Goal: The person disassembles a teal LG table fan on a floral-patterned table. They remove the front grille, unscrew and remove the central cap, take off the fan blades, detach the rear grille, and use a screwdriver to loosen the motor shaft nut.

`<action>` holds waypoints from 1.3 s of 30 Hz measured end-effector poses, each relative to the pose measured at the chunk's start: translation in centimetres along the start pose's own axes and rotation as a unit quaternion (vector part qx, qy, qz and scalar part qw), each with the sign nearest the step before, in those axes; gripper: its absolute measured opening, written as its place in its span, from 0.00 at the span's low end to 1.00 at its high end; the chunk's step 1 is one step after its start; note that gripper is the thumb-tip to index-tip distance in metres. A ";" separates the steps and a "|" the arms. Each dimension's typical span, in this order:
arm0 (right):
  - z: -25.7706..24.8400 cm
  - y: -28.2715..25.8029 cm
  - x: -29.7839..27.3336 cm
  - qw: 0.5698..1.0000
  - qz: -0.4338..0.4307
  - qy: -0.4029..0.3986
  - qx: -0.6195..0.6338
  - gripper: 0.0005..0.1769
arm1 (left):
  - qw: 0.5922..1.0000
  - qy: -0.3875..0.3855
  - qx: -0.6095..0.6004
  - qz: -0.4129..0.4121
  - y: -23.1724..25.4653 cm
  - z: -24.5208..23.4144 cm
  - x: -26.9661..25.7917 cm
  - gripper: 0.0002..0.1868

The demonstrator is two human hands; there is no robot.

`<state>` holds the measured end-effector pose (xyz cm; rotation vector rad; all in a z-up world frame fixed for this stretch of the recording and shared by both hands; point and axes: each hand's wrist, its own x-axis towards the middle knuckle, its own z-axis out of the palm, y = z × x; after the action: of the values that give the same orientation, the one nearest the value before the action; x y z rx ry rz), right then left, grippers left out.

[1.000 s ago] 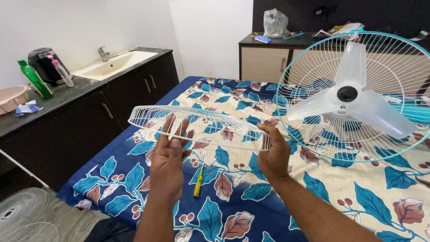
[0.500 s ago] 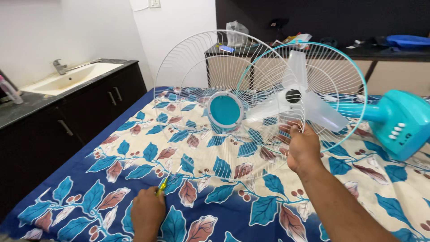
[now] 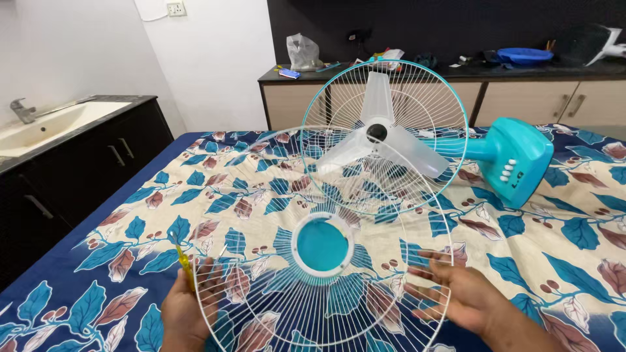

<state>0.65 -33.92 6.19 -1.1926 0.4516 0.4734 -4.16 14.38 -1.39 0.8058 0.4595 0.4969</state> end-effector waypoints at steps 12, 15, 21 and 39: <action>-11.2 4.8 2.0 0.989 0.010 0.001 -0.145 0.29 | 0.981 -0.024 0.182 -0.057 -1.9 2.7 -2.6 0.22; -12.6 4.7 1.9 0.947 0.021 0.010 -0.321 0.33 | 0.971 -0.038 0.231 -0.054 -2.0 2.8 -2.4 0.25; -11.0 1.0 -2.1 0.761 -0.022 0.144 -0.632 0.31 | 0.938 -0.011 0.343 0.051 -1.3 4.3 -3.2 0.22; 1.9 1.0 -0.2 0.899 -0.198 -0.123 -0.370 0.19 | 0.669 -0.491 0.557 0.049 -4.4 20.5 -14.7 0.15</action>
<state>0.05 -31.83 6.12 -1.8772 -0.2299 0.4414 -3.18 -8.22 10.54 2.1309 -0.4046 -0.2704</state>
